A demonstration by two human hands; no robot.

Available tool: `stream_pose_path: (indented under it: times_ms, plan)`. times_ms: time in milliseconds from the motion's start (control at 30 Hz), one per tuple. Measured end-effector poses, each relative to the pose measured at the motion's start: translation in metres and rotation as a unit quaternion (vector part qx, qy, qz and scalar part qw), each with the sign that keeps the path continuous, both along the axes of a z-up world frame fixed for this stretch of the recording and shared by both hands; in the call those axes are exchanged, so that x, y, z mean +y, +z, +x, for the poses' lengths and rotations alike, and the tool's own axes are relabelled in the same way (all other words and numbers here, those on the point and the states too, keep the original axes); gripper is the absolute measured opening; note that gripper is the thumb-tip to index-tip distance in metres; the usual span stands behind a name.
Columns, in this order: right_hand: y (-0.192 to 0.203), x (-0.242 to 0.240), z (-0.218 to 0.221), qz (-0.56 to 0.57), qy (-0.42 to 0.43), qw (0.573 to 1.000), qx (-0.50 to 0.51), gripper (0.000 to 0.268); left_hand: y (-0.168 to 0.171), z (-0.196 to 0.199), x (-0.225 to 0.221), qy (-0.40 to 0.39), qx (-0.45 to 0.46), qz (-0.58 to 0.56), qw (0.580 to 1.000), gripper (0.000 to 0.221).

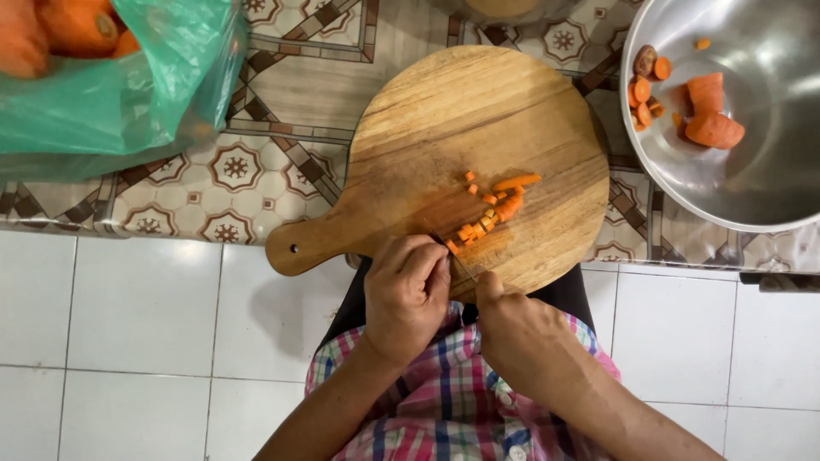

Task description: The person is peeling and chopping carrots into small pieces on a wooden cutting board and then transferring the chopped pieces into a large metal bowl.

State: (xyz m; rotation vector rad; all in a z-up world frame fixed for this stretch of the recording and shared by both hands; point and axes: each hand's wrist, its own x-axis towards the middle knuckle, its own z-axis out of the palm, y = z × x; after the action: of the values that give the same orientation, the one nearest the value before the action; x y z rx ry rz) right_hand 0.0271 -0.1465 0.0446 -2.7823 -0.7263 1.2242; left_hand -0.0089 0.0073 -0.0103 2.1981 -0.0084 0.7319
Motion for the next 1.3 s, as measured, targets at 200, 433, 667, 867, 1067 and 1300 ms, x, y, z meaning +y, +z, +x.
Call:
stream_pose_path:
  times_ms: [200, 433, 667, 867, 1067, 1300]
  plan:
    - [-0.014, -0.034, 0.01, 0.054, -0.062, 0.996, -0.025, 0.013, 0.006, 0.015, -0.009, 0.031, -0.02, 0.111, 0.993, 0.006]
    - [-0.004, -0.046, 0.02, 0.096, -0.088, 0.991, -0.033, 0.015, 0.026, 0.061, -0.007, -0.029, 0.021, 0.083, 0.996, 0.015]
    - [0.004, -0.036, 0.014, 0.097, -0.034, 0.994, 0.033, 0.006, 0.024, 0.123, -0.022, -0.152, 0.282, 0.261, 0.911, 0.03]
    - [0.008, -0.034, 0.023, 0.067, -0.035, 0.997, 0.028, 0.024, 0.016, 0.127, -0.012, -0.131, 0.2, 0.189, 0.953, 0.01]
    - [0.022, -0.036, 0.039, 0.03, -0.123, 0.99, 0.062, 0.018, 0.023, 0.069, 0.012, -0.107, -0.041, 0.158, 0.981, 0.015]
    - [0.019, -0.035, 0.036, 0.034, -0.121, 0.992, 0.012, 0.022, 0.001, 0.017, 0.038, -0.065, 0.004, 0.168, 0.984, 0.029]
